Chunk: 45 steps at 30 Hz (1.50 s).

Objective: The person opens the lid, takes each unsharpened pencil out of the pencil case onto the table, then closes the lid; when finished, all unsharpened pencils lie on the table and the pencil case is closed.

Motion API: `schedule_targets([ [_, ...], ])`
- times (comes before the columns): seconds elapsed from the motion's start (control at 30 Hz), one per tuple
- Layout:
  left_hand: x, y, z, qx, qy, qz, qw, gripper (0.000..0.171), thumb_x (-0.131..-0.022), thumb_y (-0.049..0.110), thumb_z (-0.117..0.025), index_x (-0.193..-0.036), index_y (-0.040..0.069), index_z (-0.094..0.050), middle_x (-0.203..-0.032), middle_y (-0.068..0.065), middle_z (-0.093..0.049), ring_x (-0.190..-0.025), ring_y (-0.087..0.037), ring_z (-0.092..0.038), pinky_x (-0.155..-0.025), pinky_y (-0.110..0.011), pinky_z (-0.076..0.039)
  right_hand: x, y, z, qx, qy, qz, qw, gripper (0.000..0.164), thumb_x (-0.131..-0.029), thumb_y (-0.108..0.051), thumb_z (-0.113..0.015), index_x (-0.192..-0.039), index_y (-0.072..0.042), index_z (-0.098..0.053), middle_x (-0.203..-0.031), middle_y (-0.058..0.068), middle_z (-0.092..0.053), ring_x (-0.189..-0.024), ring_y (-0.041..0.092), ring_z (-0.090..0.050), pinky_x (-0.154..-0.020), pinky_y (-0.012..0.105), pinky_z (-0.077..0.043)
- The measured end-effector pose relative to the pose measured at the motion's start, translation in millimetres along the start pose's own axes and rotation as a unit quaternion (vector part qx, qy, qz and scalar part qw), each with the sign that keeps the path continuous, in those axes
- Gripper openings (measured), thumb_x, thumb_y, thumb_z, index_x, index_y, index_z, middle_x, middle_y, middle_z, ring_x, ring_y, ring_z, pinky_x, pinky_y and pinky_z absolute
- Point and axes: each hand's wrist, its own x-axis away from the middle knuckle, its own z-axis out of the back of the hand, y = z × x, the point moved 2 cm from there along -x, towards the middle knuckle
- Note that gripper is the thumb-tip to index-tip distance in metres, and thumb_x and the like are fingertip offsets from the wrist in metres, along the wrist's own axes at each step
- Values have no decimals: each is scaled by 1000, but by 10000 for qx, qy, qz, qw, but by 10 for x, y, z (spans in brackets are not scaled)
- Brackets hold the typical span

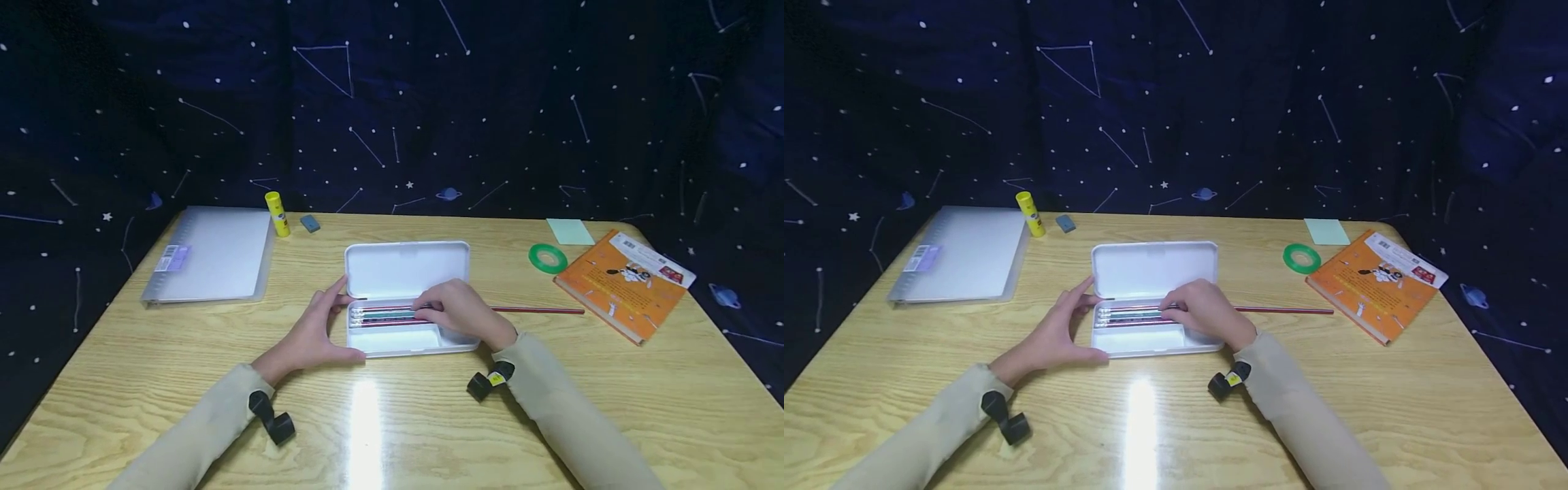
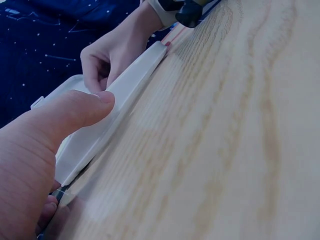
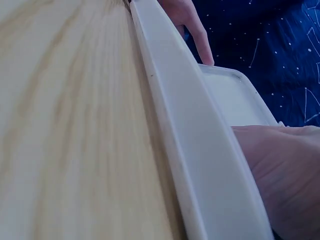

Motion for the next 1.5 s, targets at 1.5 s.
schedule_targets([
  [1.5, 23, 19, 2, -43, 35, -177, 9998, 129, -57, 39, -93, -155, 10, -13, -133, -4, -54, -111, -19, -43, -99, -41, -40, 1342, 651, 592, 882, 1986, -1024, 9707, 15, -76, -1, -77, -83, -13, -70, -55, -14, -42, -50, -2, -32, -45, 16, -27],
])
